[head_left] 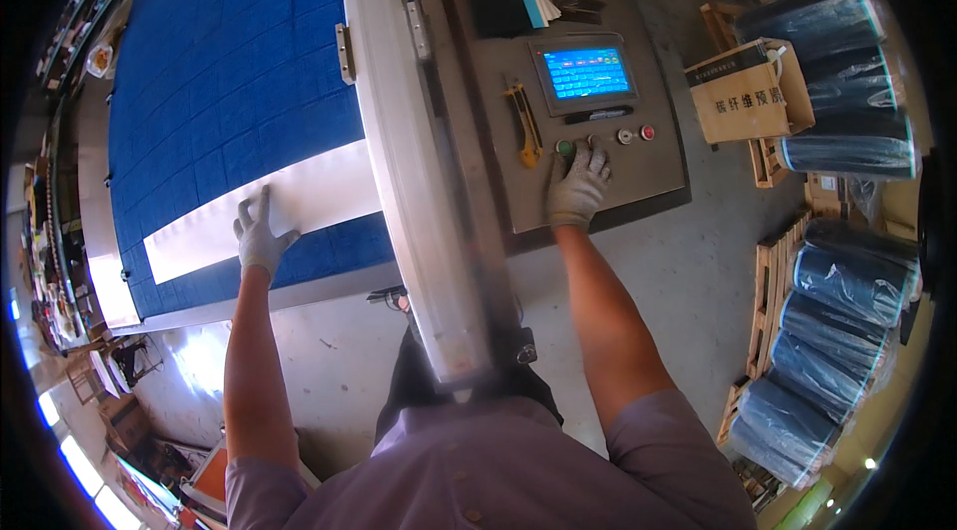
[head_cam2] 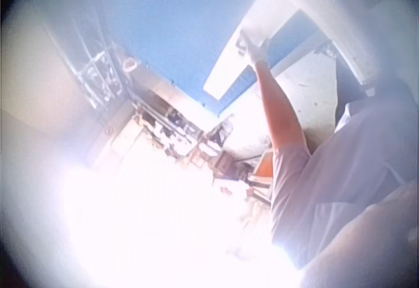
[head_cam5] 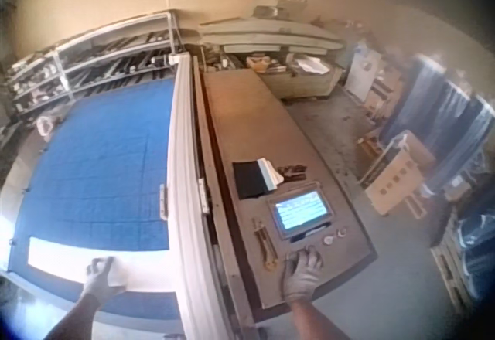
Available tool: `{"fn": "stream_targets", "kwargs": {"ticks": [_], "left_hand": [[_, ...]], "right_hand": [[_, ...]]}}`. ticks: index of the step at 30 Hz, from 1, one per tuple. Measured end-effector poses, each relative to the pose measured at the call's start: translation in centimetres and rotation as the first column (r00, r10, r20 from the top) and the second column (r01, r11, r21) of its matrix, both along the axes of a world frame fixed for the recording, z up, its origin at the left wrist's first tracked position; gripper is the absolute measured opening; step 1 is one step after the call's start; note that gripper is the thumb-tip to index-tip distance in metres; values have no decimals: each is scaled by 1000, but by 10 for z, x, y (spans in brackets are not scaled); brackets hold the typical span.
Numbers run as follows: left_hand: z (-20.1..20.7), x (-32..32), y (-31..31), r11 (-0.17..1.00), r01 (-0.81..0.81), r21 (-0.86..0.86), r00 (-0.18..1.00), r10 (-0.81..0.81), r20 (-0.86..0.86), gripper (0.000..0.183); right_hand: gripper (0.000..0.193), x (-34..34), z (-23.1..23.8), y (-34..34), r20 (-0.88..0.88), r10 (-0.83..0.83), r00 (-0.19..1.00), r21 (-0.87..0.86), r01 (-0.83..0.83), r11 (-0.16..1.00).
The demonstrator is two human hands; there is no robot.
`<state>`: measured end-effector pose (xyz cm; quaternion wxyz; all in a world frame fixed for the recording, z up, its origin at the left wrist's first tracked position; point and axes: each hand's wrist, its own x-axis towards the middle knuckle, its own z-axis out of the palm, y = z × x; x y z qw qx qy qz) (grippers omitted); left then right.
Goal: The person operates an industrial sheet cutting machine, using a touch screen to set parameters and pressing buttons to initiate the cutting cycle. They position a white sheet on the cutting bed by hand and use a yellow utility knife to trim a section of the material.
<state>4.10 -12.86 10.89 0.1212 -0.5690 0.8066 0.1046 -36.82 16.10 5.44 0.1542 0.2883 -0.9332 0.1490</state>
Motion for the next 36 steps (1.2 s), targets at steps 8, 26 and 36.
{"fn": "stream_targets", "kwargs": {"ticks": [8,26,36], "left_hand": [[8,-10,1,1000,-13,3,999,13,51,102],[13,-7,1,997,-78,3,993,77,86,100],[14,-5,1,997,-76,18,994,74,84,101]], "right_hand": [[41,0,6,2,9,1,1000,-4,-1,1000],[45,10,5,5,-13,-70,997,-20,69,997],[38,98,26,-78,197,632,750,-15,-642,767]]}}
